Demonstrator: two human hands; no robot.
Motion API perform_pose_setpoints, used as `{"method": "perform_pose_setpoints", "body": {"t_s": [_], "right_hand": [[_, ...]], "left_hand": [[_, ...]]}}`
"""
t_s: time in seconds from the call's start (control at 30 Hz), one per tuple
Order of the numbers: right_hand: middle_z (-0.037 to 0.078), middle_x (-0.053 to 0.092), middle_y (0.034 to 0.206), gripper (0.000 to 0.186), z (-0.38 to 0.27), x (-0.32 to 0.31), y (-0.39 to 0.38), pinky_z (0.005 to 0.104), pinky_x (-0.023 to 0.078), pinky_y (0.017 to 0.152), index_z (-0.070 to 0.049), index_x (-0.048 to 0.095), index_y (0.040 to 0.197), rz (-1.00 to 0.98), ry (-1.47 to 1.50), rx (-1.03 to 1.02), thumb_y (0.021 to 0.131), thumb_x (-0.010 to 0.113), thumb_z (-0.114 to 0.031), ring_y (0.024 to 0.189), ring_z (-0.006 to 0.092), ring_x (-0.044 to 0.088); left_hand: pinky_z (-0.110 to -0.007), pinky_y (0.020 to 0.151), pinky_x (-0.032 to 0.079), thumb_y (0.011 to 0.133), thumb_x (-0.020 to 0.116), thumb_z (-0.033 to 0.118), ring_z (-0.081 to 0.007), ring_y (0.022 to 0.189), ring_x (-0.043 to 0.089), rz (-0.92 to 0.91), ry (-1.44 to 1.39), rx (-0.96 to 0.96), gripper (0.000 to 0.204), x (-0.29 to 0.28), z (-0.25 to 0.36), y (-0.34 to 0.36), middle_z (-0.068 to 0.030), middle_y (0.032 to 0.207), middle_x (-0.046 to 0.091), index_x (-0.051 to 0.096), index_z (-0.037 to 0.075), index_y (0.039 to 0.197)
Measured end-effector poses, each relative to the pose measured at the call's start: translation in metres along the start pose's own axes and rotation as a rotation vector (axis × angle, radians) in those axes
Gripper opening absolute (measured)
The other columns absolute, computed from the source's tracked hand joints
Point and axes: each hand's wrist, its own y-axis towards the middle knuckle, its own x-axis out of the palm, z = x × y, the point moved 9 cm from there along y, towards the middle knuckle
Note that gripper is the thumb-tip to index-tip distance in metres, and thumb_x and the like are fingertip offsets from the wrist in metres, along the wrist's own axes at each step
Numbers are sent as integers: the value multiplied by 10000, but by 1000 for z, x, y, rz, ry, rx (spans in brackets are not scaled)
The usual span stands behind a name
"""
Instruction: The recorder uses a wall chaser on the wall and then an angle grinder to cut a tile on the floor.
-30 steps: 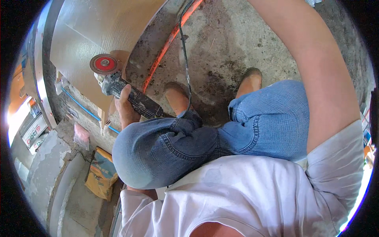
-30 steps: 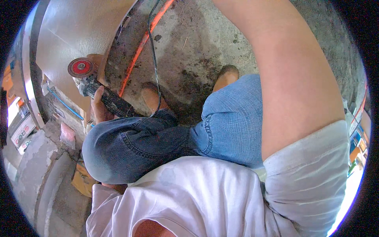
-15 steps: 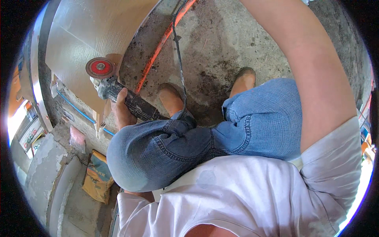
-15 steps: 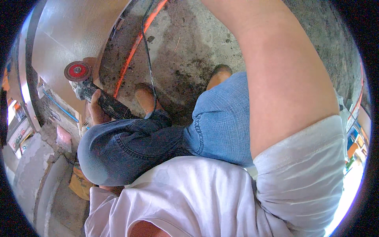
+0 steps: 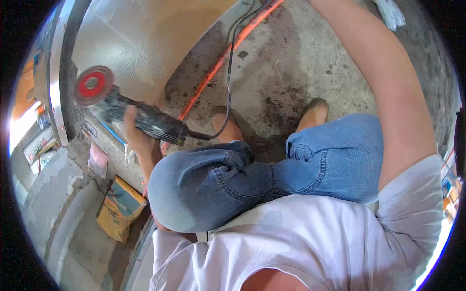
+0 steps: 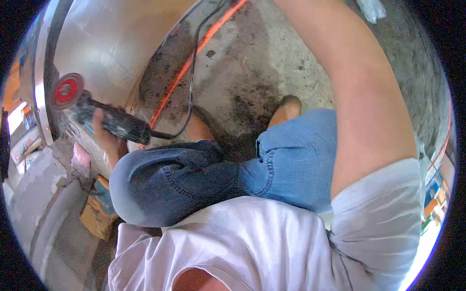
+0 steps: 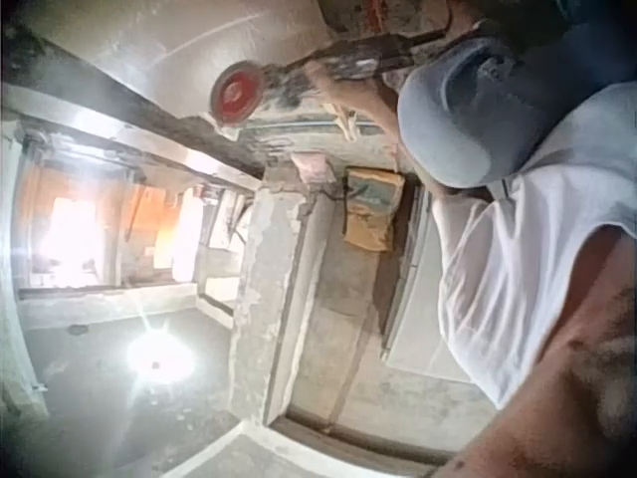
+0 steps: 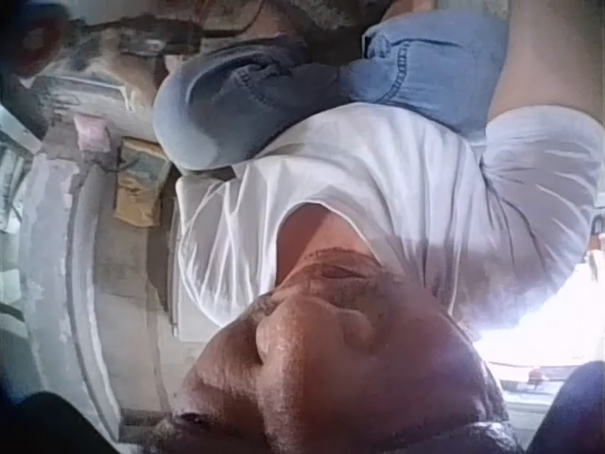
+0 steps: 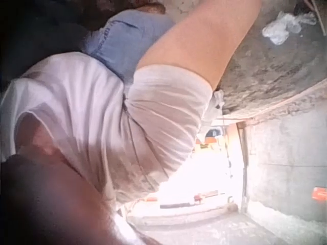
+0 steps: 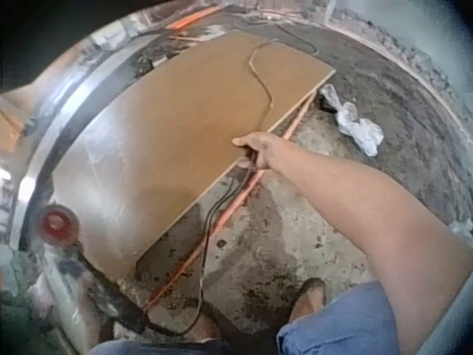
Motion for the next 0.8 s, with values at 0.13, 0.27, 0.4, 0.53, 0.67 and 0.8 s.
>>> {"method": "perform_pose_setpoints", "body": {"t_s": [0.13, 0.27, 0.4, 0.53, 0.67, 0.8], "right_hand": [[3, 508, 725, 201, -3, -4, -20, 419, 565, 616, -130, 565, 867, 36, -8, -25, 780, 740, -178, 669, 182, 534], [72, 604, 903, 296, -5, 3, -22, 410, 549, 585, -65, 576, 1009, -138, 82, -114, 778, 742, -147, 703, 217, 573], [53, 635, 978, 248, -2, 13, -34, 325, 548, 683, -74, 588, 1056, -196, -12, -110, 845, 679, -169, 886, 177, 625], [78, 622, 957, 313, -7, 16, -57, 317, 557, 636, -43, 553, 1084, -109, 41, -57, 818, 698, -124, 788, 198, 610], [100, 612, 1026, 307, 0, 6, -43, 366, 571, 681, -44, 549, 1100, -158, 44, 13, 832, 683, -116, 881, 233, 624], [87, 616, 1049, 320, 6, 8, -39, 393, 559, 685, -79, 552, 1118, -98, 59, 58, 834, 682, -152, 917, 260, 624]], "left_hand": [[-386, 662, 527, 857, 572, 341, -297, 760, 621, 5, -125, 128, 421, 5, 80, 11, -175, 930, 622, 524, -5, 1092], [-434, 749, 495, 860, 561, 397, -325, 831, 594, -229, -294, 201, 507, 23, 128, 20, -197, 969, 597, 509, -21, 1142], [-414, 850, 443, 834, 593, 371, -294, 896, 535, -315, -405, 142, 574, 33, 144, 34, -189, 1017, 542, 450, -56, 1190], [-394, 837, 436, 817, 605, 360, -271, 876, 518, -360, -553, 127, 548, 58, 178, 29, -159, 990, 512, 442, -37, 1158], [-375, 843, 437, 816, 633, 339, -251, 908, 505, -350, -706, 122, 589, 57, 206, -10, -142, 1013, 489, 380, -13, 1214], [-384, 837, 450, 847, 592, 364, -255, 896, 517, -277, -740, 169, 578, 40, 219, -63, -160, 1063, 509, 376, 7, 1247]]}}
